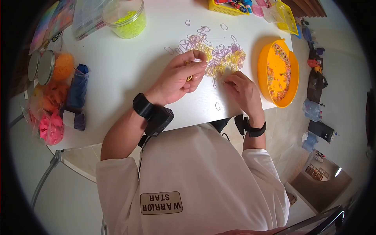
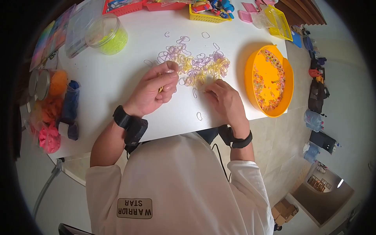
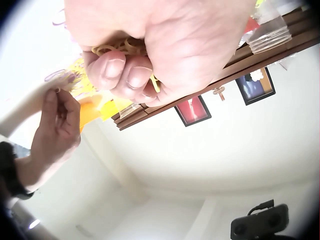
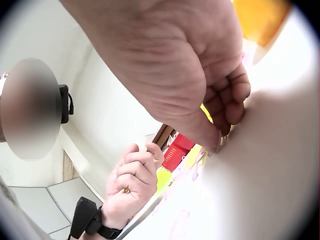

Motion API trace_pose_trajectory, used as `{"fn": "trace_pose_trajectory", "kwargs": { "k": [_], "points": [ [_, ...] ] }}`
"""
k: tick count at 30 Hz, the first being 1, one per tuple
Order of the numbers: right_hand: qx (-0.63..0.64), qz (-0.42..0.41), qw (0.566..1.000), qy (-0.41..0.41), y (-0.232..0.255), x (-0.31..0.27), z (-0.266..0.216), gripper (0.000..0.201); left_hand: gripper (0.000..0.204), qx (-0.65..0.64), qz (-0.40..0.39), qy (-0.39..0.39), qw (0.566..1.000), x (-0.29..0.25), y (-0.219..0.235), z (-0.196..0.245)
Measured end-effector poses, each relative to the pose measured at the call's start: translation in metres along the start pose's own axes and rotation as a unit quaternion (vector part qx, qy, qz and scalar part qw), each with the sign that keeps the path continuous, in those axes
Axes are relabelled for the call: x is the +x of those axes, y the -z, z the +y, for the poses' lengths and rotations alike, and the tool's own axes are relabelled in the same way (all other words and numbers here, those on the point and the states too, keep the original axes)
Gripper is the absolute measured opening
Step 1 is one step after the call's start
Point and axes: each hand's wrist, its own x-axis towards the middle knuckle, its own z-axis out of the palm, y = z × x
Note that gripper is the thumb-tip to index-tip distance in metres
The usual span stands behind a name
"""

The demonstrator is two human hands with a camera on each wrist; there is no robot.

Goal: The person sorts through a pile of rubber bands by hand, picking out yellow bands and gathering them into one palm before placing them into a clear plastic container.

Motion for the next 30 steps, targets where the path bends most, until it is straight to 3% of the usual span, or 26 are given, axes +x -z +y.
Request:
{"fn": "trace_pose_trajectory", "kwargs": {
  "k": [4, 10, 13, 16, 19, 22, 25, 28, 30],
  "points": [
    [0.066, 0.008, 0.998, -0.017, 0.005, 0.001, -0.004, 0.010, 0.024, 0.032, -0.017, -0.010, 0.999, 0.000, 0.001, -0.001],
    [0.141, 0.052, 0.987, -0.049, 0.005, 0.001, -0.003, 0.011, 0.021, 0.024, -0.044, 0.020, 0.999, 0.002, 0.005, -0.006],
    [0.194, 0.048, 0.979, -0.050, 0.005, -0.001, -0.012, 0.013, 0.018, 0.117, -0.040, 0.006, 0.992, 0.001, 0.005, -0.008],
    [0.228, 0.020, 0.973, -0.035, 0.003, 0.001, -0.025, 0.015, 0.017, 0.277, -0.024, -0.044, 0.960, 0.002, -0.005, -0.011],
    [0.158, 0.027, 0.986, 0.041, 0.002, 0.005, -0.036, 0.016, 0.016, 0.326, -0.063, -0.161, 0.929, 0.010, 0.001, -0.022],
    [0.203, 0.021, 0.979, 0.005, 0.000, 0.006, -0.039, 0.017, 0.017, 0.272, -0.035, -0.053, 0.960, 0.002, -0.005, -0.009],
    [0.246, 0.011, 0.969, -0.026, -0.001, 0.005, -0.036, 0.017, 0.018, 0.237, -0.014, -0.007, 0.971, 0.000, -0.002, -0.009],
    [0.273, 0.007, 0.961, -0.051, 0.000, 0.003, -0.031, 0.016, 0.019, 0.182, -0.011, -0.014, 0.983, 0.000, -0.003, -0.010],
    [0.285, 0.013, 0.956, -0.062, 0.000, 0.001, -0.027, 0.015, 0.021, 0.088, -0.001, 0.016, 0.996, 0.000, -0.003, -0.006]
  ]
}}
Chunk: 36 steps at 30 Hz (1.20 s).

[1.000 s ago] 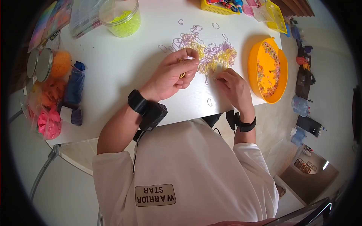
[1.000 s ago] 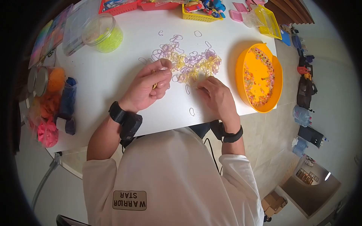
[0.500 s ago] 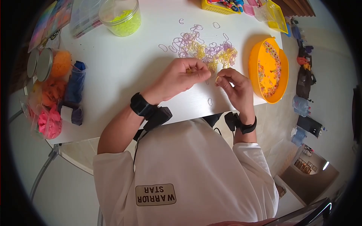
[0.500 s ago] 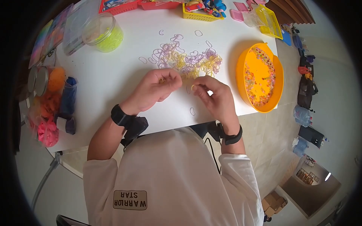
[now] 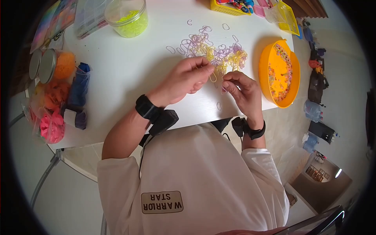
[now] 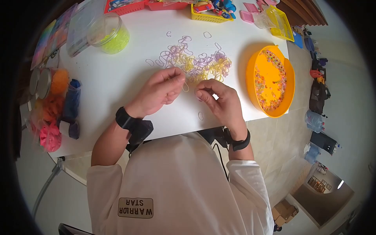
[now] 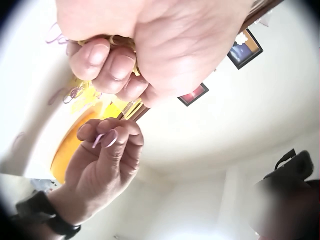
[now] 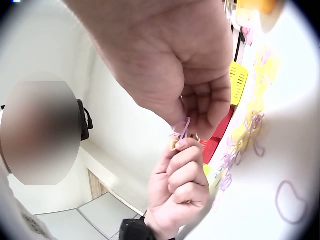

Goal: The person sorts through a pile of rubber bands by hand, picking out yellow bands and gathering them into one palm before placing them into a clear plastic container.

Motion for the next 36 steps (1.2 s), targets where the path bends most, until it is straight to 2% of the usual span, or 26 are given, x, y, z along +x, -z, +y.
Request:
{"fn": "trace_pose_trajectory", "kwargs": {
  "k": [3, 4, 6, 9, 12, 16, 20, 23, 26, 29, 32, 35, 36],
  "points": [
    [-0.157, 0.023, 0.986, 0.049, 0.003, 0.001, 0.005, 0.013, 0.021, -0.100, -0.014, 0.016, 0.995, 0.001, 0.010, 0.003],
    [-0.176, 0.011, 0.982, 0.060, 0.005, 0.001, 0.007, 0.012, 0.020, -0.125, -0.021, 0.016, 0.992, 0.001, 0.013, 0.004],
    [-0.215, -0.014, 0.973, 0.082, 0.009, 0.001, 0.011, 0.011, 0.020, -0.142, 0.014, 0.018, 0.990, 0.000, 0.011, 0.006],
    [-0.232, 0.002, 0.967, 0.105, 0.013, 0.001, 0.014, 0.013, 0.017, -0.160, 0.033, 0.013, 0.986, 0.000, 0.010, 0.007],
    [-0.248, 0.045, 0.963, 0.095, 0.021, 0.005, 0.022, 0.013, 0.016, -0.157, 0.036, 0.003, 0.987, 0.000, 0.009, 0.007],
    [-0.292, 0.093, 0.951, 0.040, 0.034, 0.010, 0.026, 0.015, 0.013, -0.137, 0.002, -0.007, 0.991, 0.001, 0.016, 0.005],
    [-0.285, 0.096, 0.953, 0.040, 0.036, 0.012, 0.029, 0.015, 0.012, -0.126, -0.003, -0.015, 0.992, 0.002, 0.013, 0.005],
    [-0.286, 0.087, 0.953, 0.048, 0.031, 0.014, 0.040, 0.014, 0.015, -0.110, 0.022, 0.002, 0.994, -0.001, 0.004, 0.012],
    [-0.294, 0.073, 0.952, 0.044, 0.030, 0.015, 0.038, 0.013, 0.021, -0.113, 0.011, 0.009, 0.993, -0.001, 0.004, 0.013],
    [-0.273, 0.064, 0.960, 0.018, 0.032, 0.013, 0.034, 0.012, 0.031, -0.102, -0.006, 0.006, 0.995, 0.000, 0.008, 0.007],
    [-0.245, 0.068, 0.967, 0.028, 0.034, 0.009, 0.026, 0.009, 0.039, -0.096, -0.019, -0.015, 0.995, 0.000, 0.010, 0.005],
    [-0.206, 0.057, 0.976, 0.048, 0.037, 0.007, 0.022, 0.007, 0.044, -0.094, 0.032, -0.005, 0.995, -0.003, -0.001, 0.011],
    [-0.152, 0.055, 0.986, 0.044, 0.036, 0.006, 0.023, 0.007, 0.045, -0.083, 0.024, -0.002, 0.996, -0.003, 0.000, 0.010]
  ]
}}
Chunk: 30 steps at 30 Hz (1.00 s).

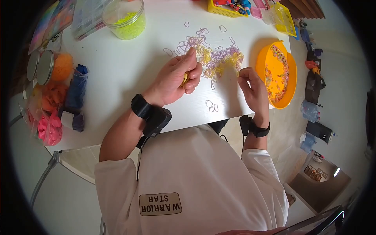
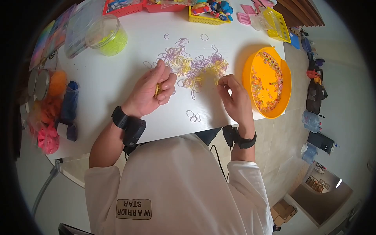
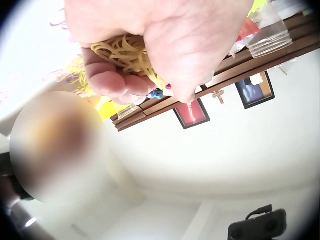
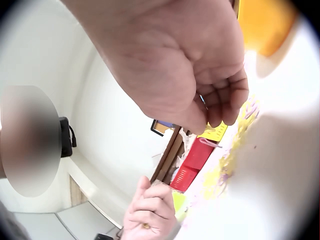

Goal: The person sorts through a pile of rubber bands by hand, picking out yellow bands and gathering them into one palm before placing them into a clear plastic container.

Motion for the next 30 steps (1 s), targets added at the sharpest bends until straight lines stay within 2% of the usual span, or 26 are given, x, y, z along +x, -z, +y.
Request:
{"fn": "trace_pose_trajectory", "kwargs": {
  "k": [5, 8, 11, 14, 23, 30],
  "points": [
    [0.213, -0.024, 0.975, -0.053, -0.006, -0.002, -0.006, 0.011, 0.046, 0.039, -0.042, 0.002, 0.998, 0.003, 0.009, -0.004],
    [0.125, -0.027, 0.989, -0.078, -0.006, 0.000, -0.008, 0.013, 0.047, 0.039, -0.029, -0.009, 0.999, 0.003, 0.007, -0.004],
    [0.102, -0.037, 0.990, -0.087, -0.006, 0.000, -0.005, 0.013, 0.047, 0.033, -0.037, -0.007, 0.999, 0.002, 0.007, -0.004],
    [-0.019, -0.030, 0.997, -0.062, -0.002, 0.002, -0.015, 0.011, 0.047, 0.023, -0.035, 0.004, 0.999, 0.003, 0.009, -0.004],
    [-0.034, -0.018, 0.999, 0.004, 0.001, 0.003, -0.016, 0.011, 0.048, 0.067, -0.022, -0.006, 0.998, 0.001, 0.008, -0.006],
    [0.007, -0.027, 1.000, -0.004, 0.000, -0.001, -0.027, 0.008, 0.037, 0.027, -0.027, 0.012, 0.999, 0.003, 0.011, -0.007]
  ]
}}
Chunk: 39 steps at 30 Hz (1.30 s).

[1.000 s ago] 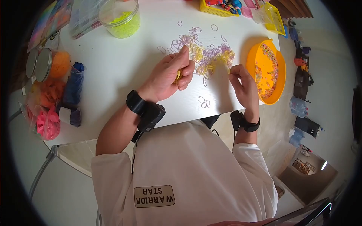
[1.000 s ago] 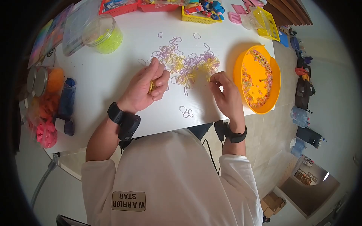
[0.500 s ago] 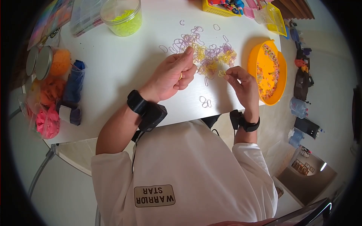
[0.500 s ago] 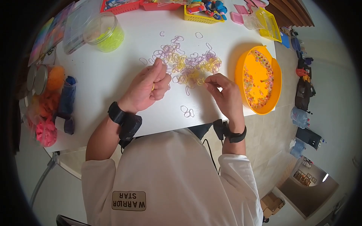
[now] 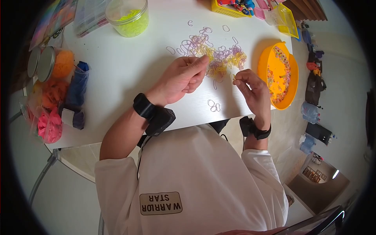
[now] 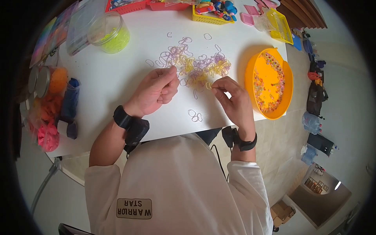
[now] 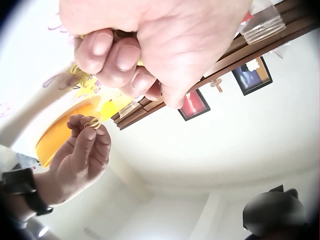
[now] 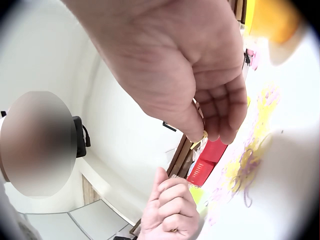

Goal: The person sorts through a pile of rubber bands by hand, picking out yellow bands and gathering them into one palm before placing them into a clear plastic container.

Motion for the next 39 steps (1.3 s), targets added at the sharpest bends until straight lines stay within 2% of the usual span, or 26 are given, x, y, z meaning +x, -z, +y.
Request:
{"fn": "trace_pose_trajectory", "kwargs": {
  "k": [5, 8, 17, 22, 28, 32, 35, 39],
  "points": [
    [0.010, -0.003, 1.000, 0.024, -0.005, -0.001, -0.005, 0.009, 0.023, 0.069, 0.001, 0.002, 0.998, -0.001, -0.005, -0.001],
    [-0.013, -0.009, 0.997, 0.077, -0.009, -0.002, -0.016, 0.009, 0.023, 0.122, 0.000, 0.003, 0.993, -0.001, -0.008, -0.005],
    [0.001, -0.040, 0.995, 0.086, -0.017, -0.005, -0.026, 0.011, 0.017, 0.141, 0.015, 0.006, 0.990, -0.002, -0.013, -0.005],
    [0.081, -0.012, 0.993, 0.088, -0.018, -0.004, -0.021, 0.010, 0.009, 0.077, -0.021, 0.022, 0.997, 0.000, -0.007, -0.006],
    [0.203, 0.025, 0.978, 0.032, -0.021, -0.007, -0.008, 0.008, 0.017, -0.022, -0.048, 0.013, 0.999, -0.001, -0.006, 0.002],
    [0.221, 0.023, 0.975, 0.022, -0.022, -0.010, -0.007, 0.008, 0.022, -0.054, -0.018, 0.007, 0.998, -0.002, -0.009, 0.003],
    [0.237, 0.027, 0.971, 0.021, -0.022, -0.010, -0.008, 0.008, 0.027, -0.029, 0.001, 0.000, 1.000, -0.001, -0.009, 0.001],
    [0.226, 0.031, 0.973, 0.035, -0.023, -0.009, -0.007, 0.008, 0.026, -0.047, -0.012, 0.002, 0.999, 0.000, -0.003, -0.001]
  ]
}}
